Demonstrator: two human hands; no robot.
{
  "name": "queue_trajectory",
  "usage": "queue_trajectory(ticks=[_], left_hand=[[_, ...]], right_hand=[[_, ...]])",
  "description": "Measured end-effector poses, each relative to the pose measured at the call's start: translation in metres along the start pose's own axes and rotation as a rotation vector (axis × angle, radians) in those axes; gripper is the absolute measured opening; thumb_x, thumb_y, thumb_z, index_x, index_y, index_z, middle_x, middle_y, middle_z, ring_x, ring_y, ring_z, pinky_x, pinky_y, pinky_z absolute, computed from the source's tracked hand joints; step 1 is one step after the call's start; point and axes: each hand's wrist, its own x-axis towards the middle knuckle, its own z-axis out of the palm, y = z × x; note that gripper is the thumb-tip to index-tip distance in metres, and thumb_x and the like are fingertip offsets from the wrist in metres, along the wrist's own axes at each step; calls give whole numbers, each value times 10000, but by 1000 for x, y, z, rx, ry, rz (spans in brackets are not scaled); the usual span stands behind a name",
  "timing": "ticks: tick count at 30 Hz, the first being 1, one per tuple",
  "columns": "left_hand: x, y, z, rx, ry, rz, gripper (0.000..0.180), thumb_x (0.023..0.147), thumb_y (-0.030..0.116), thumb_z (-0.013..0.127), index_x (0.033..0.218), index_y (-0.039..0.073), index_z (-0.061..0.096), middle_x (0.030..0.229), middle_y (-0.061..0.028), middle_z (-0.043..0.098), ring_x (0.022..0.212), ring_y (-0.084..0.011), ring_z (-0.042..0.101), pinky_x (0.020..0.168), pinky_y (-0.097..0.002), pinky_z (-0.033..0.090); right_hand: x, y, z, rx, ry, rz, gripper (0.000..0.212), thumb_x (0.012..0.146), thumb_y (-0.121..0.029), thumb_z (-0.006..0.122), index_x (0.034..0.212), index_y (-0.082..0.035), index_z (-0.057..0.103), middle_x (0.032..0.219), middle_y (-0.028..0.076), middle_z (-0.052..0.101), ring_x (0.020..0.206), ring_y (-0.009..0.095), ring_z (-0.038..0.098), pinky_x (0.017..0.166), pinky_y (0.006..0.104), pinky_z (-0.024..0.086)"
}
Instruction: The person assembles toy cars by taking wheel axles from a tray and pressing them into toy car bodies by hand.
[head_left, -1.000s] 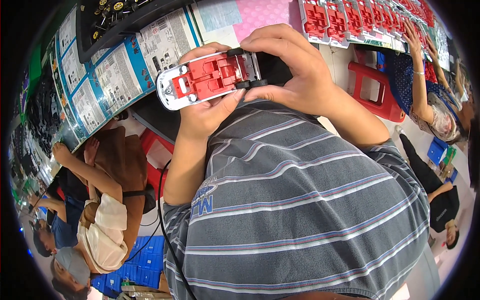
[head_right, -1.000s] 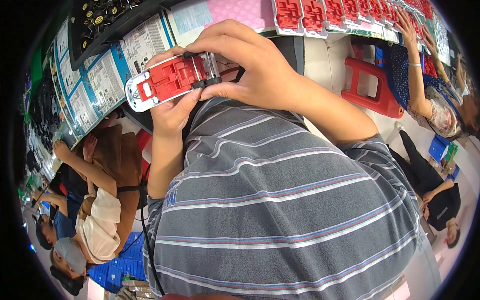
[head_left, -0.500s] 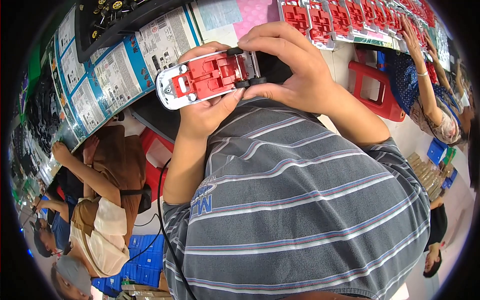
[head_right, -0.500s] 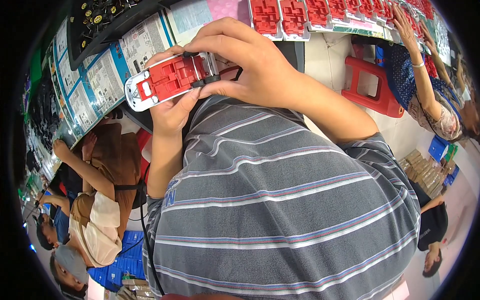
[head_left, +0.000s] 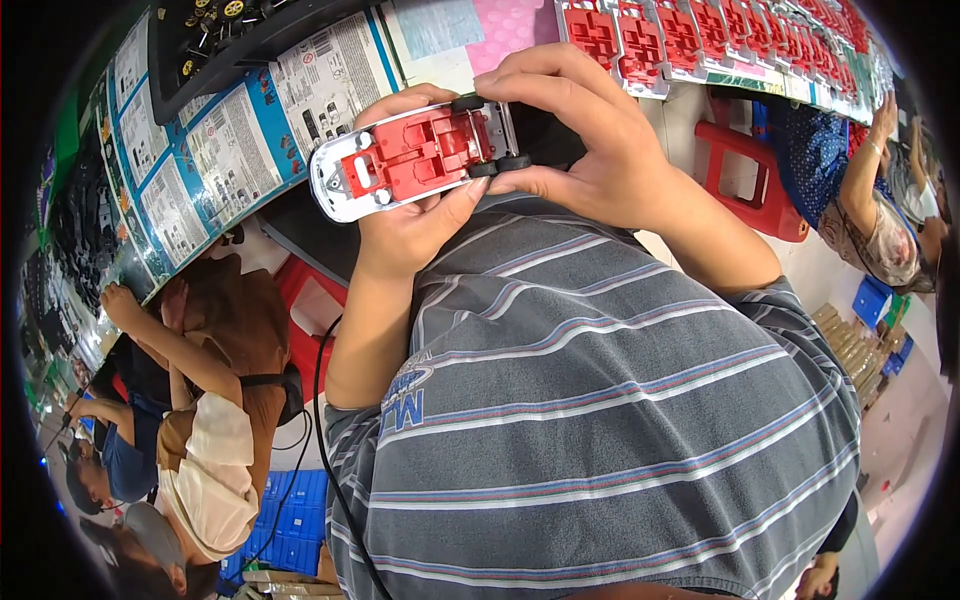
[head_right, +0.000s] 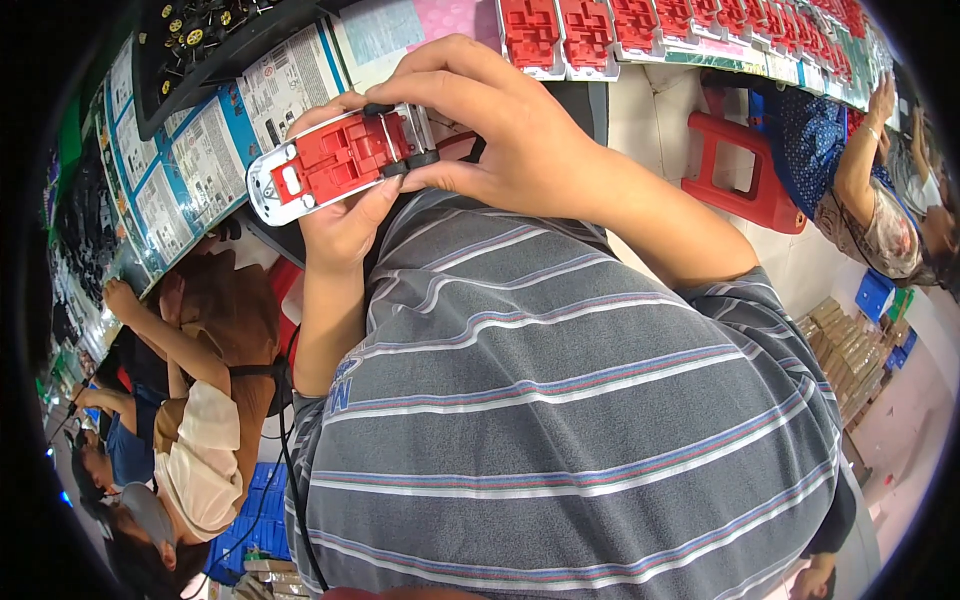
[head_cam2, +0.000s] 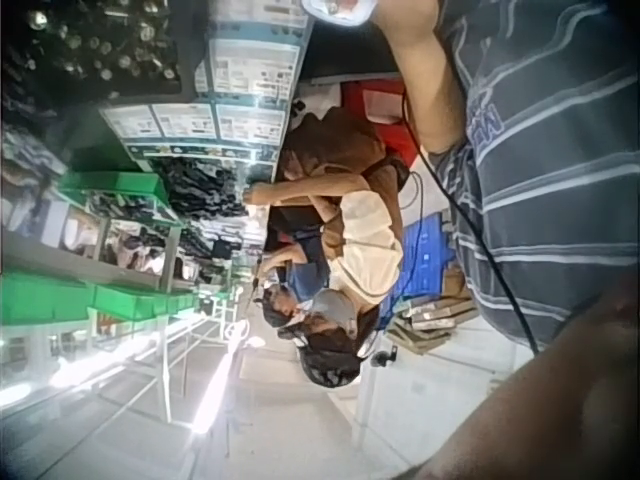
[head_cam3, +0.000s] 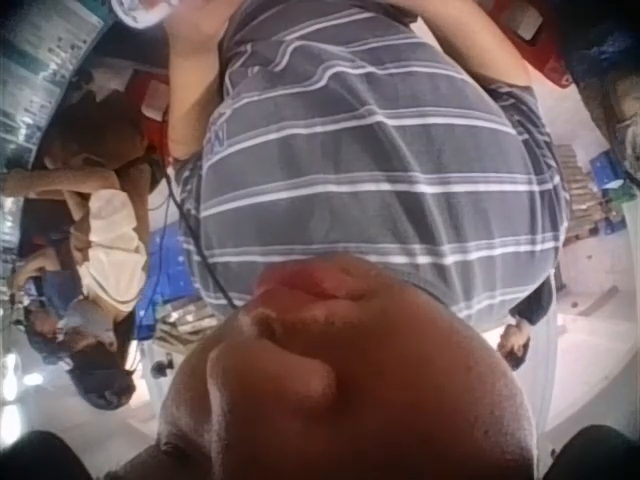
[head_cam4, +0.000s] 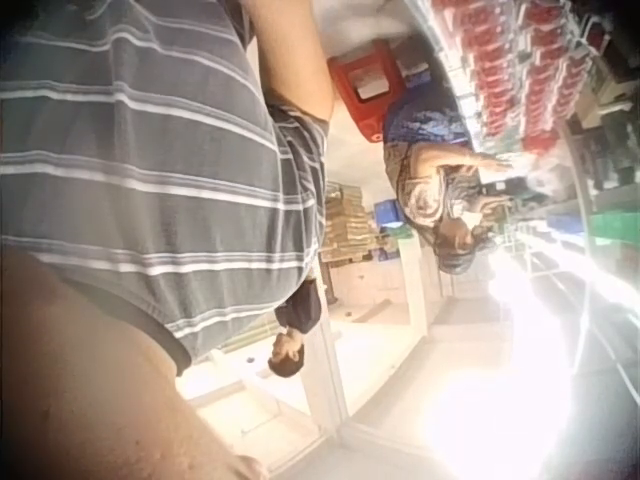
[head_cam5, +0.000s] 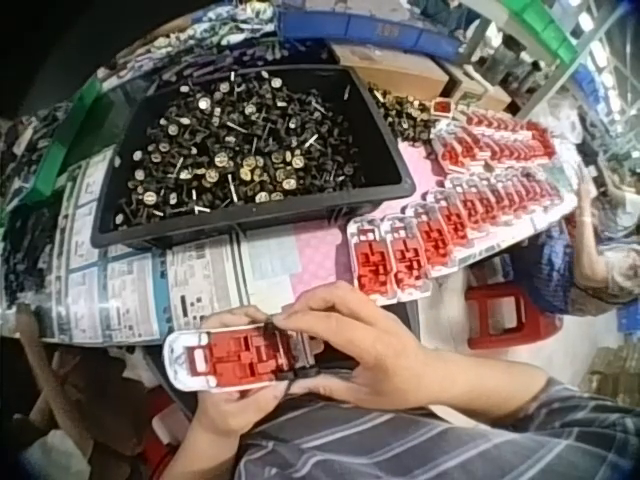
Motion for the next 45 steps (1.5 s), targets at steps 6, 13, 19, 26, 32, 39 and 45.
queue_trajectory(ticks=[6,13,19,26,32,39,45], left_hand=[[-2,2,2,-52,40,-37,725,780,-5,811,1372,-13,392,1392,-215,479,1238,-249,571,1050,-379,525],[-2,0,0,-1,21,-2,728,777,10,820,1372,-15,399,1384,-219,489,1234,-248,574,1028,-370,526],[-1,0,1,-26,49,-27,719,774,14,822,1363,-13,411,1377,-216,491,1242,-246,561,1034,-374,521],[-3,-1,-1,10,23,-22,726,774,1,811,1369,-9,394,1380,-215,481,1237,-243,558,1033,-374,523],[-2,1,0,-12,25,-37,711,780,-12,800,1364,-10,395,1379,-214,481,1222,-241,571,1029,-368,526],[-3,-2,1,-23,21,-23,710,784,-11,801,1365,-9,393,1383,-209,479,1218,-236,574,1024,-368,528],[-3,-1,2,-12,32,-31,714,784,-7,803,1368,-1,392,1373,-210,479,1215,-240,572,1025,-372,527]], right_hand=[[1,-1,0,27,-13,16,725,642,-69,918,1313,-74,644,1237,133,600,1131,308,625,904,369,563],[-2,-2,2,48,8,28,720,657,-83,922,1321,-75,644,1233,119,607,1125,285,631,854,338,582],[-1,0,1,19,4,-6,722,669,-114,923,1329,-66,636,1234,130,611,1129,306,630,922,373,555],[-3,0,3,33,0,15,717,676,-107,919,1332,-61,631,1239,131,608,1124,307,630,909,364,559],[-3,0,2,23,-4,25,711,682,-100,911,1333,-57,628,1248,136,600,1133,309,621,905,367,557],[-3,1,2,8,-13,15,704,686,-119,909,1326,-52,626,1251,142,602,1155,328,611,947,385,537],[-2,2,0,9,-6,6,719,678,-131,916,1329,-50,622,1243,144,613,1166,329,612,949,387,538]])
